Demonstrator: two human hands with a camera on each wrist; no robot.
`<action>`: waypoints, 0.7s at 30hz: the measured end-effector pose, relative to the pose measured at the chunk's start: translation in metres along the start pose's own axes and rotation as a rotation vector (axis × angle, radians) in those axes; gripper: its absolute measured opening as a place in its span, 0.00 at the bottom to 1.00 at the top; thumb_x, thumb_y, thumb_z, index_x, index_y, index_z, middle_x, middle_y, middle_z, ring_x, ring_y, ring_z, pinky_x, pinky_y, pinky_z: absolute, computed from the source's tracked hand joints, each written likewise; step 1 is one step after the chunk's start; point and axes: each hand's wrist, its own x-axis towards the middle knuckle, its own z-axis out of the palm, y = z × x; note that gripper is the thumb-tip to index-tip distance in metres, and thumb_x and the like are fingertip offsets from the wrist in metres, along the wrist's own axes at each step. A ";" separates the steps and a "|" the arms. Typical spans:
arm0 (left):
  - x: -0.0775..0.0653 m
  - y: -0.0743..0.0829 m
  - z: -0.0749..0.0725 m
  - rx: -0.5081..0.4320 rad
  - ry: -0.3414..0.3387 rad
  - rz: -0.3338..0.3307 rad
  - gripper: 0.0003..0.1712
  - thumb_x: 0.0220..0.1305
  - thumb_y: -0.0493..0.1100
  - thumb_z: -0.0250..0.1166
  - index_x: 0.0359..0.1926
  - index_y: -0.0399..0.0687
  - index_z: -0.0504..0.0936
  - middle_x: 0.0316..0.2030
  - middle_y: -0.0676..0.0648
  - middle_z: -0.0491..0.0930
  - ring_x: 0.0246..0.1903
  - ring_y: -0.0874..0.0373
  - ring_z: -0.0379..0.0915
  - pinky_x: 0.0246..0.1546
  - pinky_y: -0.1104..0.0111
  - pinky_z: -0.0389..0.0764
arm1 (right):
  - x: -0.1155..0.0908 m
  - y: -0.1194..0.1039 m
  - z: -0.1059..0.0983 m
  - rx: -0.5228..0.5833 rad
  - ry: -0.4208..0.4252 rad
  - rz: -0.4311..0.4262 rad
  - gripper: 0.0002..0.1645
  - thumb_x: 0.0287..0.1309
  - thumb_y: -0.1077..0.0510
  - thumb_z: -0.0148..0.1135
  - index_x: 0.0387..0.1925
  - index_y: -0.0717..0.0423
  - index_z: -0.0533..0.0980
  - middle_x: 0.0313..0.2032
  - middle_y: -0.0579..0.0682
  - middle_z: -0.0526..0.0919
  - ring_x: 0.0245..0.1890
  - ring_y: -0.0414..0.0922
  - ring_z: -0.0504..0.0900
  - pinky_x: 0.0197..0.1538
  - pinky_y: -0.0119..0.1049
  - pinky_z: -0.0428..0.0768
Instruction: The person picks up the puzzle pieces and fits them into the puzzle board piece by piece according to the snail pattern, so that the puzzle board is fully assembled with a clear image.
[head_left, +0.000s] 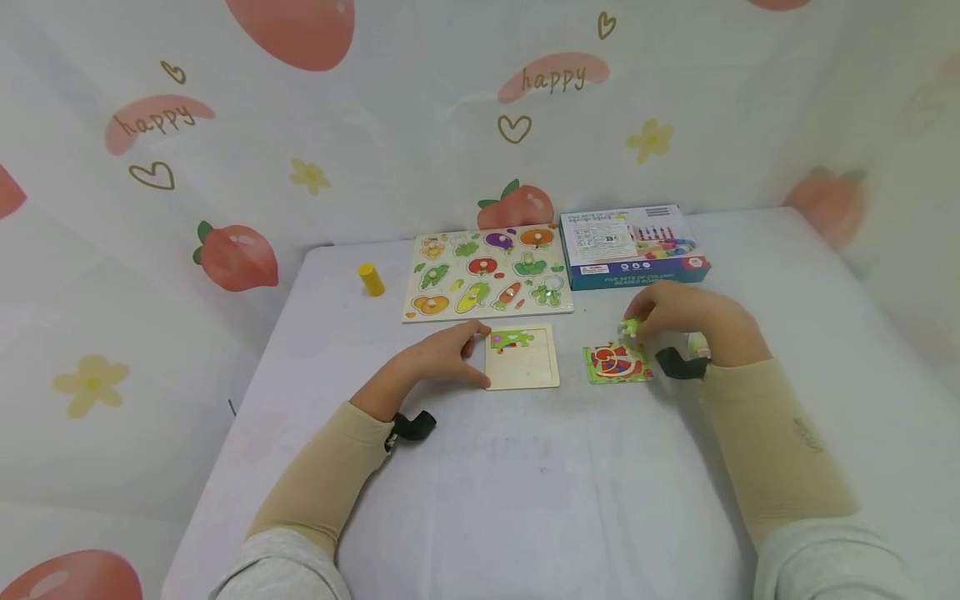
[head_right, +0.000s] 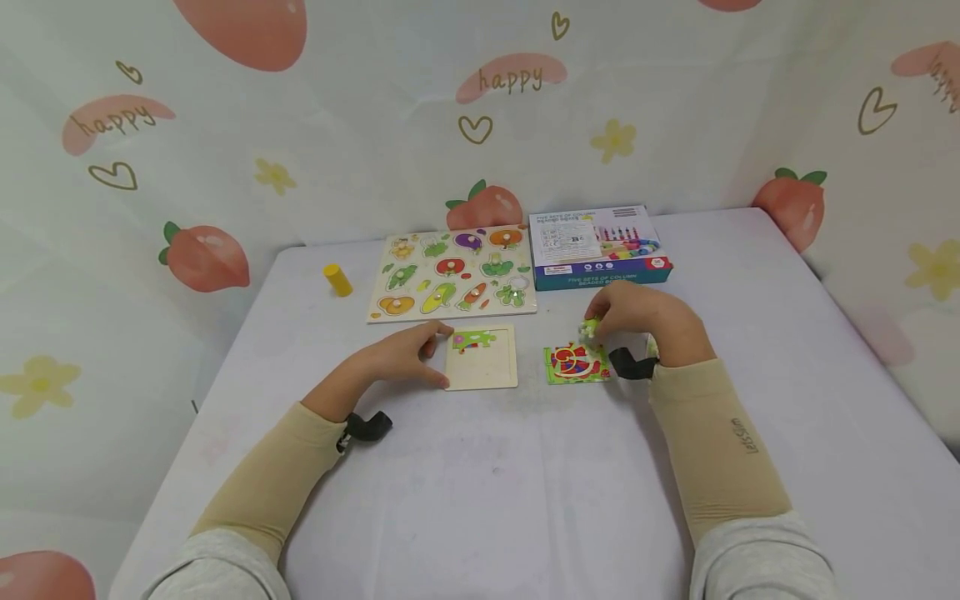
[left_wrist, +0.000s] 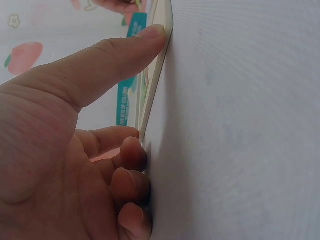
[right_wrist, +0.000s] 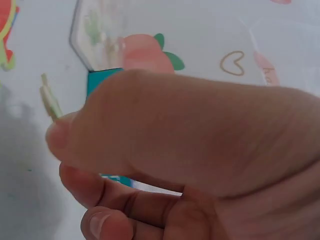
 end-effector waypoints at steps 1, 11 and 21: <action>0.000 0.000 0.000 0.001 0.001 -0.002 0.50 0.39 0.60 0.77 0.64 0.55 0.65 0.32 0.47 0.67 0.31 0.57 0.63 0.30 0.66 0.63 | -0.001 0.000 -0.001 -0.004 0.009 -0.018 0.19 0.49 0.57 0.66 0.46 0.53 0.79 0.40 0.51 0.79 0.42 0.51 0.72 0.46 0.48 0.72; -0.001 0.002 0.000 0.011 0.002 -0.006 0.50 0.40 0.58 0.77 0.64 0.55 0.65 0.32 0.47 0.67 0.31 0.57 0.63 0.30 0.66 0.63 | -0.020 -0.008 -0.016 -0.015 0.090 -0.084 0.21 0.53 0.58 0.62 0.51 0.57 0.78 0.44 0.54 0.78 0.45 0.52 0.72 0.46 0.50 0.72; -0.002 0.004 -0.001 0.013 0.004 -0.009 0.50 0.40 0.59 0.77 0.64 0.55 0.65 0.33 0.46 0.67 0.31 0.56 0.63 0.30 0.66 0.63 | -0.043 -0.023 -0.026 -0.053 0.204 -0.104 0.20 0.55 0.57 0.61 0.51 0.52 0.78 0.44 0.52 0.77 0.44 0.52 0.70 0.42 0.47 0.72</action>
